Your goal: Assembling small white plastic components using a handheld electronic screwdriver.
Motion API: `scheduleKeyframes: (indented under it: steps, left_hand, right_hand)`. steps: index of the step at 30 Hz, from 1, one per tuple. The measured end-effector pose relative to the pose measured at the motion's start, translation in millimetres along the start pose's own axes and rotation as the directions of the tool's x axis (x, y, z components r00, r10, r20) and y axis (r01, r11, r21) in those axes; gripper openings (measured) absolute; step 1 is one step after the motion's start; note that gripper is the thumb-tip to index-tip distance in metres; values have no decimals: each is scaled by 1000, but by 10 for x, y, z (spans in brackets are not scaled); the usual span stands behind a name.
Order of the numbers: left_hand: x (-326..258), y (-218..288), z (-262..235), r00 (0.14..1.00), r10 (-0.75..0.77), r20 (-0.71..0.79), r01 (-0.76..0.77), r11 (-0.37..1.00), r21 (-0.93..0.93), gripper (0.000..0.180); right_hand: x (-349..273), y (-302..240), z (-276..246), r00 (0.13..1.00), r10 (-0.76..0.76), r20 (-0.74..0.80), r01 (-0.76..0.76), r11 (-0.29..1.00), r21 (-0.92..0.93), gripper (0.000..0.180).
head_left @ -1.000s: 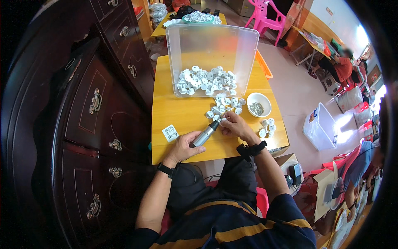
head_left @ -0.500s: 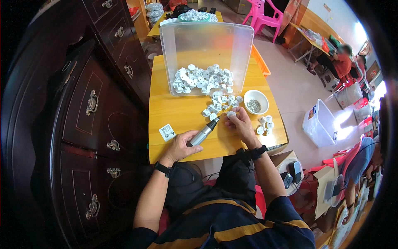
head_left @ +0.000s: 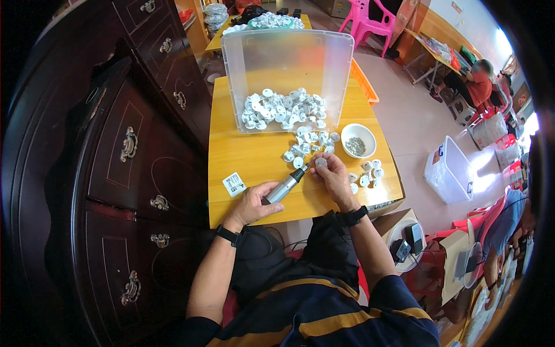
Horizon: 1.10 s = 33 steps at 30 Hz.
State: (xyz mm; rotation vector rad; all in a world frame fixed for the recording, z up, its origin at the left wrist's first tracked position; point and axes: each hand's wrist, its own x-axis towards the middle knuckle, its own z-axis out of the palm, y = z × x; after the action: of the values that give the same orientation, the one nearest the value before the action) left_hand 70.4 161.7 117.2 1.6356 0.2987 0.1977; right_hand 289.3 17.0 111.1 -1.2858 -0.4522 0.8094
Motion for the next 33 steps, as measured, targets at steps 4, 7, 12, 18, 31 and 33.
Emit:
scheduleKeyframes:
  steps: [4, 7, 12, 18, 31, 33]
  left_hand:
    - [-11, 60, 2, 1000, -12, 4, 12, 999, 37, 62]
    - [-24, 62, 12, 1000, -7, -5, 7, 999, 53, 60]
    - [-30, 30, 11, 1000, -10, -14, 11, 997, 74, 58]
    - [-19, 89, -8, 1000, 16, -3, -16, 995, 94, 62]
    - [-2, -8, 10, 999, -20, -32, 20, 1000, 4, 53]
    - [-5, -16, 5, 999, -16, -33, 16, 1000, -14, 52]
  right_hand:
    - [39, 8, -11, 999, -43, 8, 43, 999, -5, 21]
    - [35, -4, 6, 998, -67, 1, 67, 997, -37, 21]
    - [27, 4, 28, 995, -98, -3, 98, 994, -51, 25]
    - [49, -26, 59, 992, -129, 0, 128, 987, -97, 21]
    - [64, 39, 58, 981, -191, -40, 180, 966, -185, 20]
    - [62, 23, 80, 981, -189, -44, 179, 968, -176, 19]
